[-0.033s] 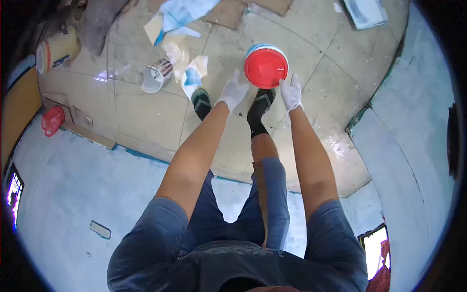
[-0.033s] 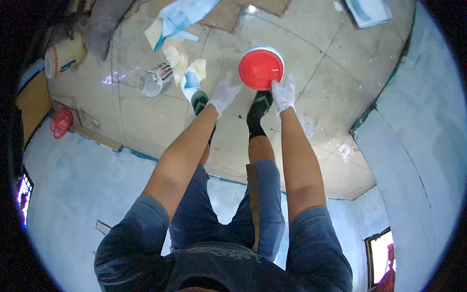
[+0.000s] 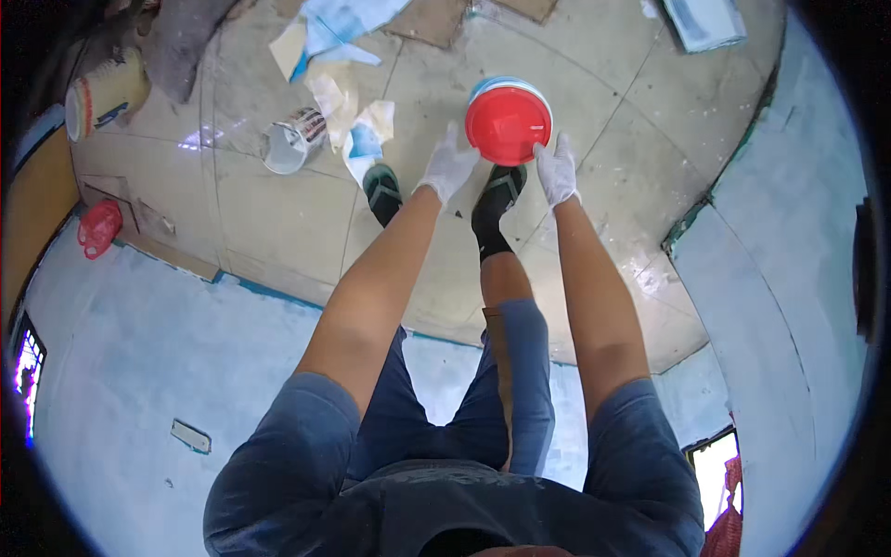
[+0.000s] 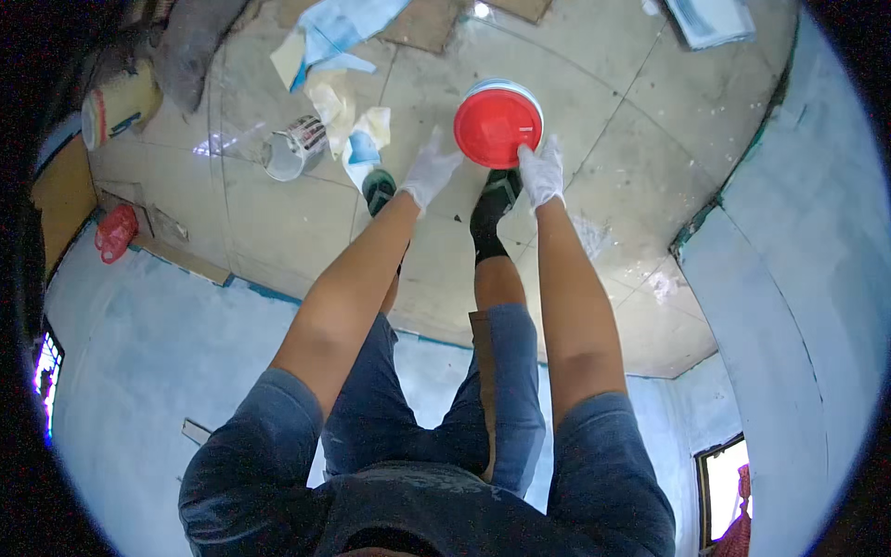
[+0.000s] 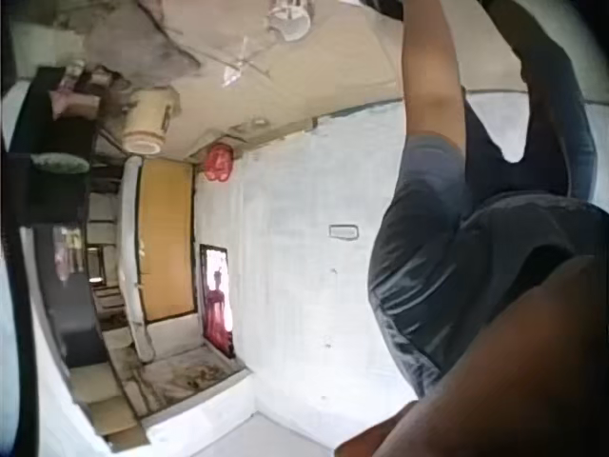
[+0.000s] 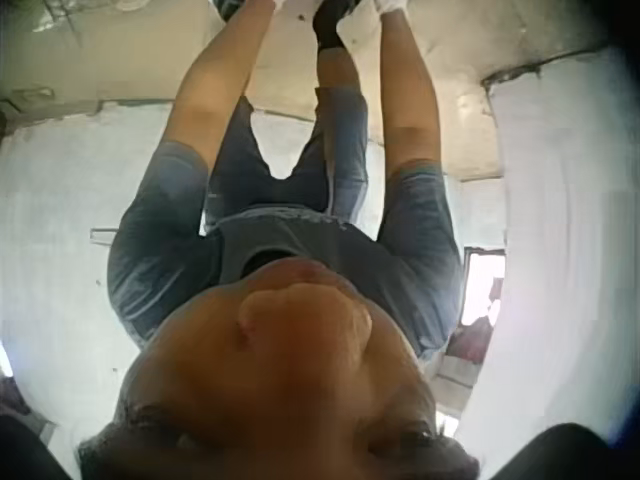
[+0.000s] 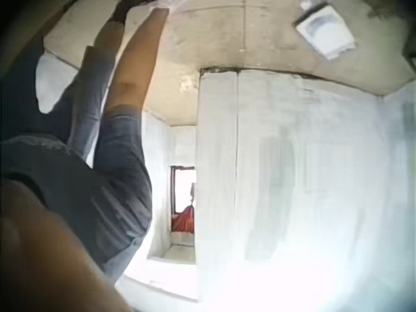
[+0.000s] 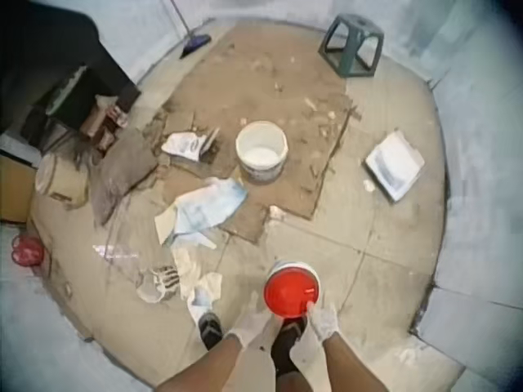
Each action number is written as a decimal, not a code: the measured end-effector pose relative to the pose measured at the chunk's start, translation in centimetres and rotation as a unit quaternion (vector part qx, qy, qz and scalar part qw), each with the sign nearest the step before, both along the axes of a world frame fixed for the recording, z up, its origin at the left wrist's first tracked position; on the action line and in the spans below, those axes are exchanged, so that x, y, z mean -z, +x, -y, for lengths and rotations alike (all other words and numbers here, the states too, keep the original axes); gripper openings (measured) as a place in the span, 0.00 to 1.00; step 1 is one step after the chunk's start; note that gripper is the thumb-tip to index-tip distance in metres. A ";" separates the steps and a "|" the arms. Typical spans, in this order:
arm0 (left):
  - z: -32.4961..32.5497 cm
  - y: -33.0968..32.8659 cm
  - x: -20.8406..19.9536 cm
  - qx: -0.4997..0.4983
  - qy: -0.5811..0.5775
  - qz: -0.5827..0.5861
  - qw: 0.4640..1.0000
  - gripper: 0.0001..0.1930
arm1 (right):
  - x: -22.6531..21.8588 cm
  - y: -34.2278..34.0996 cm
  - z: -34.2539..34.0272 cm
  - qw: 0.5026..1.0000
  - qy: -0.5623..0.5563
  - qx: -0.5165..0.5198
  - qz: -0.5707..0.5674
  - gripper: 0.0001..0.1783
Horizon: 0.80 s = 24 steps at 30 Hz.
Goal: Prepare and mix white paint in a bucket and paint tray.
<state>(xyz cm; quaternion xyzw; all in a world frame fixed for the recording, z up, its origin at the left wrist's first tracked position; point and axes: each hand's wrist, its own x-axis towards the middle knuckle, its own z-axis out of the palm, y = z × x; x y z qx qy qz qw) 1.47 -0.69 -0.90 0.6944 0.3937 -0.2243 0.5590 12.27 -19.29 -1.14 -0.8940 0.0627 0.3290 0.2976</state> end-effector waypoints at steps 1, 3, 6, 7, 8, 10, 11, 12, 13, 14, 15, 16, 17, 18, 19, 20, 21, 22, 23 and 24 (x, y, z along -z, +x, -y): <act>0.5 0.9 0.9 -0.084 0.002 -0.013 0.996 0.39 | 1.1 0.3 -0.2 0.998 0.055 0.023 0.017 0.36; 0.8 2.1 2.7 -0.072 -0.019 -0.029 0.997 0.38 | 2.4 0.9 -0.7 0.992 0.104 0.039 -0.061 0.34; 4.9 3.7 5.6 -0.090 0.056 0.012 0.994 0.34 | 9.1 1.6 2.7 0.993 0.096 0.050 0.036 0.27; 3.4 1.4 6.9 -0.127 0.064 0.035 0.989 0.33 | 8.6 0.4 0.5 0.992 0.106 0.064 -0.006 0.26; 4.1 1.5 7.3 -0.165 0.047 0.070 0.983 0.32 | 8.0 0.7 1.1 0.992 0.092 0.076 -0.032 0.25; 5.3 1.9 7.3 -0.197 0.005 0.076 0.977 0.30 | 9.1 0.6 2.9 0.990 0.087 0.104 -0.026 0.24; 5.1 2.0 7.3 -0.179 0.023 0.074 0.981 0.27 | 9.0 1.1 3.0 0.987 0.093 0.131 -0.015 0.24; 2.2 -1.3 7.4 -0.160 0.074 0.044 0.983 0.25 | 3.1 -0.5 -2.3 0.983 0.097 0.143 -0.061 0.20; 4.0 -0.3 6.4 -0.273 0.024 0.139 0.952 0.23 | 2.9 -0.3 -0.8 0.978 0.089 0.181 -0.059 0.18; 5.0 0.2 5.4 -0.273 0.014 0.145 0.951 0.23 | 3.4 -0.8 0.9 0.970 0.084 0.220 -0.061 0.17; 5.6 0.1 4.3 -0.248 0.018 0.121 0.961 0.21 | 3.8 -2.0 2.8 0.970 0.072 0.227 -0.049 0.16; 6.0 -0.3 2.8 -0.221 0.024 0.095 0.970 0.19 | 3.8 -3.1 4.5 0.969 0.062 0.234 -0.040 0.16; 6.7 0.7 -0.8 -0.223 -0.007 0.052 0.973 0.17 | 2.7 -3.6 6.2 0.963 0.057 0.253 -0.071 0.19; 6.4 -0.6 -2.0 -0.224 -0.001 0.053 0.973 0.17 | 1.3 -4.4 6.6 0.955 0.066 0.269 -0.107 0.22; 6.1 -2.1 -2.7 -0.161 0.031 0.057 0.985 0.17 | 0.5 -5.3 6.9 0.937 0.092 0.304 -0.145 0.21; 5.8 -3.1 -3.5 -0.096 0.060 0.061 0.992 0.17 | -0.4 -6.1 7.2 0.916 0.116 0.339 -0.180 0.20; 5.0 -4.0 -4.7 -0.098 0.065 0.060 0.991 0.17 | -3.3 -5.2 6.0 0.916 0.113 0.313 -0.223 0.19; 4.2 -5.0 -5.9 -0.020 0.121 0.058 0.991 0.17 | -3.5 -5.5 5.7 0.916 0.116 0.310 -0.227 0.19; 3.5 -5.2 -6.8 0.058 0.172 0.061 0.981 0.18 | -3.5 -5.2 6.1 0.902 0.121 0.312 -0.272 0.20; 2.5 -5.4 -7.5 0.055 0.175 0.064 0.981 0.18 | -3.0 -5.1 6.4 0.886 0.127 0.313 -0.318 0.21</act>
